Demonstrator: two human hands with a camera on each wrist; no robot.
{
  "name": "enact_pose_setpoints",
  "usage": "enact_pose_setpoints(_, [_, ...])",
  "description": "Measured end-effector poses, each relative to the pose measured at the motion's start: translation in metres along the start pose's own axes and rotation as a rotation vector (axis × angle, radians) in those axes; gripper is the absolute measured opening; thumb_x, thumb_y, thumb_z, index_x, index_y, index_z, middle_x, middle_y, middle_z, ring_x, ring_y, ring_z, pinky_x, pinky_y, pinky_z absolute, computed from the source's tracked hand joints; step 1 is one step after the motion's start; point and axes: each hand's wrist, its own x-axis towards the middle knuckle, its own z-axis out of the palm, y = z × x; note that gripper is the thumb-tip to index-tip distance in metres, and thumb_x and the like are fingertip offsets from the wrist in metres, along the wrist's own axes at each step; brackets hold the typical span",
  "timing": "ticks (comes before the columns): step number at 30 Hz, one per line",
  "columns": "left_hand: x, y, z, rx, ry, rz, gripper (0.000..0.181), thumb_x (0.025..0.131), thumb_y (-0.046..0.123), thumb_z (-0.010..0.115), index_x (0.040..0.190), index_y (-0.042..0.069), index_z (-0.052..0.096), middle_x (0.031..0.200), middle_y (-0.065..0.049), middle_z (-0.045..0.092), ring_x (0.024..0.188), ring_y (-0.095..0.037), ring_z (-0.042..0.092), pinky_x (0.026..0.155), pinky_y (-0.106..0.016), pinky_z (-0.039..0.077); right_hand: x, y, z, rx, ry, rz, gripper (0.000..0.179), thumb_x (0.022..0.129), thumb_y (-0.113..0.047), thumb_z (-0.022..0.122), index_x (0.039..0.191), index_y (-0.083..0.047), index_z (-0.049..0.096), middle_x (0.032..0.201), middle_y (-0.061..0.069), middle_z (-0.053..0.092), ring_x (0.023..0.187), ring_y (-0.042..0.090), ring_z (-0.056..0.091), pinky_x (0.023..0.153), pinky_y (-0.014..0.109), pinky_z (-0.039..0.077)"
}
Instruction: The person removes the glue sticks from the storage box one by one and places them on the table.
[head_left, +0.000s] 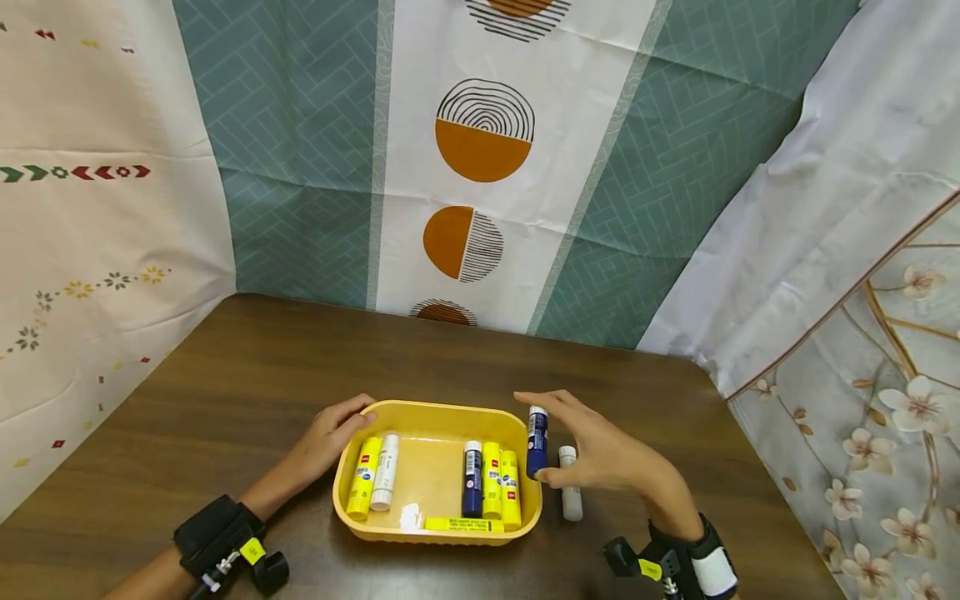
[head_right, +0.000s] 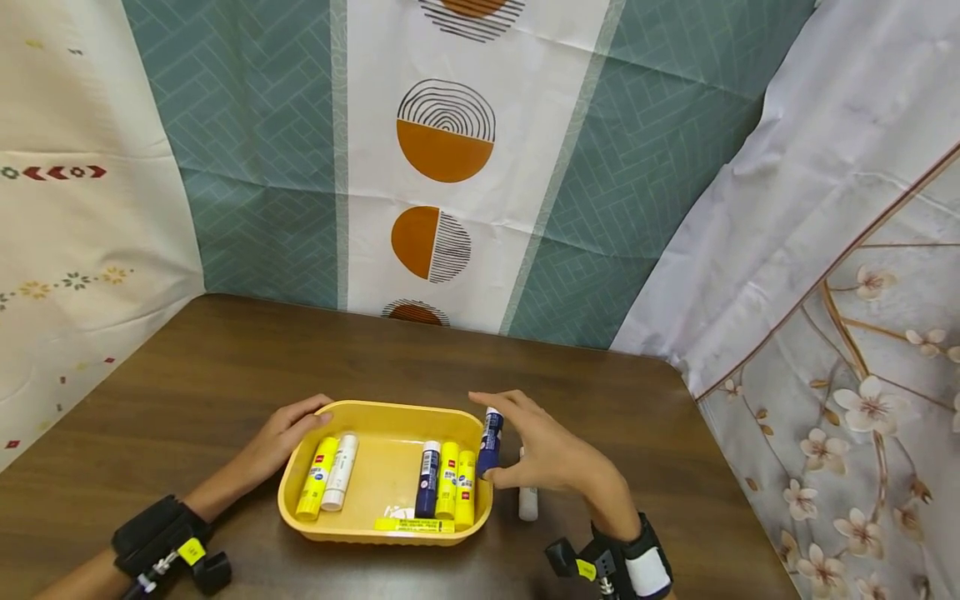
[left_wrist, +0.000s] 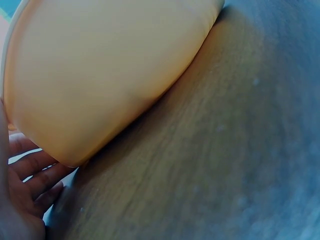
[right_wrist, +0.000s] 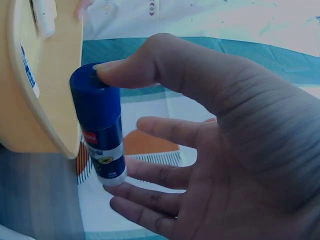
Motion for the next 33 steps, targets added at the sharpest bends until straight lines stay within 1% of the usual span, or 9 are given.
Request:
enact_pose_setpoints(5, [-0.002,0.0,-0.001,-0.003,-0.005,-0.002,0.02,0.106,0.021,0.05,0.115,0.011,0.066,0.098,-0.009,0.064,0.083,-0.02,0.061,0.071,-0.028,0.053,-0.004,0.002,-0.005,0.002,-0.02,0.03,0.09,0.08,-0.027,0.084,0.156,-0.032,0.036,0.149,0.006,0.042,0.128,0.028,0.048,0.101,0.061,0.044])
enact_pose_setpoints(9, [-0.002,0.0,-0.002,0.007,0.006,0.001,0.02,0.106,0.021,0.05,0.114,0.012,0.066,0.097,-0.008,0.063,0.084,-0.019,0.06,0.071,-0.028,0.052,-0.007,0.004,-0.007,-0.015,-0.034,0.029,0.087,0.081,-0.03,0.083,0.156,-0.027,0.037,0.147,0.009,0.043,0.126,0.032,0.048,0.099,0.064,0.044])
enact_pose_setpoints(11, [-0.002,0.0,-0.002,0.003,-0.003,-0.005,0.02,0.107,0.022,0.049,0.113,0.013,0.066,0.097,-0.008,0.063,0.083,-0.02,0.061,0.07,-0.028,0.053,-0.009,0.005,-0.007,-0.026,-0.039,0.033,0.086,0.081,-0.03,0.083,0.155,-0.024,0.039,0.146,0.01,0.043,0.125,0.033,0.049,0.098,0.064,0.045])
enact_pose_setpoints(15, [-0.002,0.0,-0.001,-0.013,-0.02,-0.006,0.02,0.107,0.022,0.049,0.113,0.013,0.065,0.096,-0.009,0.062,0.081,-0.019,0.061,0.068,-0.029,0.054,-0.012,0.008,-0.007,-0.027,-0.05,0.055,0.085,0.081,-0.028,0.084,0.154,-0.021,0.04,0.147,0.012,0.042,0.124,0.034,0.049,0.097,0.064,0.045])
enact_pose_setpoints(21, [-0.002,0.0,0.0,-0.004,-0.015,-0.009,0.02,0.107,0.023,0.048,0.113,0.014,0.065,0.096,-0.008,0.062,0.082,-0.02,0.061,0.069,-0.029,0.053,-0.008,0.014,-0.004,0.0,-0.087,0.105,0.084,0.08,-0.026,0.085,0.153,-0.02,0.043,0.148,0.013,0.041,0.126,0.035,0.047,0.099,0.066,0.043])
enact_pose_setpoints(23, [-0.002,0.0,0.0,0.001,-0.026,-0.01,0.02,0.108,0.023,0.047,0.114,0.014,0.065,0.096,-0.008,0.062,0.082,-0.02,0.061,0.069,-0.029,0.053,-0.006,0.015,-0.002,0.01,-0.106,0.132,0.084,0.08,-0.025,0.085,0.152,-0.02,0.043,0.148,0.013,0.041,0.126,0.035,0.047,0.1,0.067,0.043])
enact_pose_setpoints(27, [-0.003,0.0,-0.001,0.003,-0.025,-0.014,0.02,0.108,0.024,0.047,0.113,0.015,0.064,0.094,-0.008,0.061,0.08,-0.021,0.061,0.067,-0.029,0.053,-0.001,0.017,0.005,0.013,-0.141,0.19,0.085,0.077,-0.021,0.088,0.151,-0.021,0.045,0.147,0.013,0.042,0.126,0.034,0.047,0.1,0.066,0.044])
enact_pose_setpoints(30, [-0.003,0.001,-0.001,0.0,-0.011,-0.013,0.02,0.107,0.023,0.048,0.113,0.014,0.065,0.094,-0.008,0.061,0.08,-0.02,0.061,0.068,-0.028,0.052,0.002,0.016,0.011,-0.014,-0.154,0.26,0.087,0.074,-0.02,0.09,0.149,-0.023,0.048,0.146,0.01,0.045,0.127,0.033,0.047,0.098,0.065,0.045])
enact_pose_setpoints(33, [-0.003,0.001,-0.001,-0.007,-0.013,-0.008,0.02,0.107,0.023,0.048,0.113,0.013,0.065,0.095,-0.008,0.062,0.081,-0.02,0.061,0.068,-0.028,0.053,0.004,0.014,0.017,-0.06,-0.167,0.34,0.089,0.07,-0.019,0.092,0.148,-0.026,0.049,0.146,0.007,0.046,0.128,0.033,0.047,0.097,0.065,0.046])
